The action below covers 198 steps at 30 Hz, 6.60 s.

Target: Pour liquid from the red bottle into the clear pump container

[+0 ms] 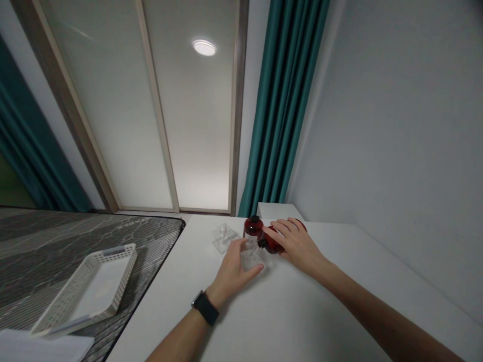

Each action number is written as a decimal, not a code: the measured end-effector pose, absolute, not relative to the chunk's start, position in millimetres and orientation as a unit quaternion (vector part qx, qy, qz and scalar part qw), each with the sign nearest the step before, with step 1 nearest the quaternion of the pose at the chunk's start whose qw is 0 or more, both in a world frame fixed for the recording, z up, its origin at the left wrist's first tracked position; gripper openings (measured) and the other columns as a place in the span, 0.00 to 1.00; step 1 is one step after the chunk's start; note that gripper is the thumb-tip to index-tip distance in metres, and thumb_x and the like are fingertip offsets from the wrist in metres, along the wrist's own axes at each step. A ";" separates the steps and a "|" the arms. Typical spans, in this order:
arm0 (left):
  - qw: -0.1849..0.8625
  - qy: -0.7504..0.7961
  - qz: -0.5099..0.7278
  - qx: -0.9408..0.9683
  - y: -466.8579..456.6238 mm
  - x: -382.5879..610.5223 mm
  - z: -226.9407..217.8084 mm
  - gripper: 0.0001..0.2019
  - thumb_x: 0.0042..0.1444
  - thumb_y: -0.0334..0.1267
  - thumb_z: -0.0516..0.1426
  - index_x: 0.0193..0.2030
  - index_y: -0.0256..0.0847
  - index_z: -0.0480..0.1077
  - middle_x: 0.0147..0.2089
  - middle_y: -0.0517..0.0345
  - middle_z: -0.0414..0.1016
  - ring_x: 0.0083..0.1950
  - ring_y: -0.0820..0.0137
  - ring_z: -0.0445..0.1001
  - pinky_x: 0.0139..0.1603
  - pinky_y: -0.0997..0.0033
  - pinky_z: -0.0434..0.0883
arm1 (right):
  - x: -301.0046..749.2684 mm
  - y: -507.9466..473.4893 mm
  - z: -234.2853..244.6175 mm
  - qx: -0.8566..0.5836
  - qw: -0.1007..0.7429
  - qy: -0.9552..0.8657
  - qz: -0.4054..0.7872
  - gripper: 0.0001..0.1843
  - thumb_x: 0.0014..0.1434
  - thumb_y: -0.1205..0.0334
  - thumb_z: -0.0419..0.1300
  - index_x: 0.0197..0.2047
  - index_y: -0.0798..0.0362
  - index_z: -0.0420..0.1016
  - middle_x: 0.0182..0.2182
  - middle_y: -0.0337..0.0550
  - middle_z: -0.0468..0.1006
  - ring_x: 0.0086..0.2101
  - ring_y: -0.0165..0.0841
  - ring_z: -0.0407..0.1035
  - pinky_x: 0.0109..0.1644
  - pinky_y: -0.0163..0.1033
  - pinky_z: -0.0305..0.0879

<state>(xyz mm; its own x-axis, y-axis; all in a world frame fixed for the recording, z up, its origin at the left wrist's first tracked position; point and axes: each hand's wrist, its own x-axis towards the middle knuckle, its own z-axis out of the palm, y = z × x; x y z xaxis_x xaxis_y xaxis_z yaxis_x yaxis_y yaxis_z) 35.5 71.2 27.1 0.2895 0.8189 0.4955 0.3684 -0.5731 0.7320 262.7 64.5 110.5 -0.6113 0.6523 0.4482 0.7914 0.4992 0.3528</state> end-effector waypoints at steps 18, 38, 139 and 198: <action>0.248 0.388 0.442 0.770 71.7 36.1 27.6 0.30 0.52 0.41 0.66 0.59 0.40 0.60 0.54 0.48 0.69 0.54 0.56 0.70 0.57 0.48 0.70 | 263.5 65.2 109.5 -0.424 0.124 -0.856 -0.269 0.38 0.52 0.69 0.70 0.64 0.47 0.65 0.56 0.49 0.76 0.55 0.46 0.67 0.63 0.55 0.54; 0.253 0.392 0.445 0.765 71.2 35.8 28.2 0.30 0.52 0.41 0.67 0.59 0.40 0.61 0.54 0.48 0.70 0.54 0.56 0.71 0.57 0.49 0.71 | 263.1 65.2 110.4 -0.415 0.125 -0.856 -0.283 0.37 0.52 0.70 0.70 0.64 0.47 0.65 0.55 0.48 0.77 0.54 0.46 0.68 0.62 0.54 0.53; 0.268 0.376 0.450 0.764 72.4 36.1 24.3 0.31 0.52 0.40 0.67 0.59 0.40 0.59 0.56 0.47 0.68 0.57 0.56 0.70 0.61 0.46 0.68 | 264.0 67.1 114.5 -0.381 0.139 -0.852 -0.332 0.32 0.54 0.73 0.67 0.62 0.48 0.69 0.54 0.46 0.78 0.54 0.45 0.67 0.62 0.52 0.51; 0.265 0.376 0.452 0.764 70.4 34.8 27.5 0.30 0.51 0.40 0.67 0.59 0.40 0.61 0.55 0.47 0.70 0.57 0.53 0.71 0.61 0.44 0.69 | 266.4 68.2 111.2 -0.378 0.131 -0.855 -0.328 0.33 0.55 0.72 0.67 0.63 0.48 0.67 0.56 0.48 0.77 0.55 0.46 0.67 0.62 0.55 0.55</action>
<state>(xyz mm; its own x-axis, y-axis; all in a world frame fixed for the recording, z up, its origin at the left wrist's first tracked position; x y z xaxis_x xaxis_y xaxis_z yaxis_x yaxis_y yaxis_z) 34.8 70.4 27.5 0.3086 0.8139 0.4923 0.3349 -0.5774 0.7446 266.4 68.2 111.2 -0.6792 0.5615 0.4726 0.7335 0.4977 0.4629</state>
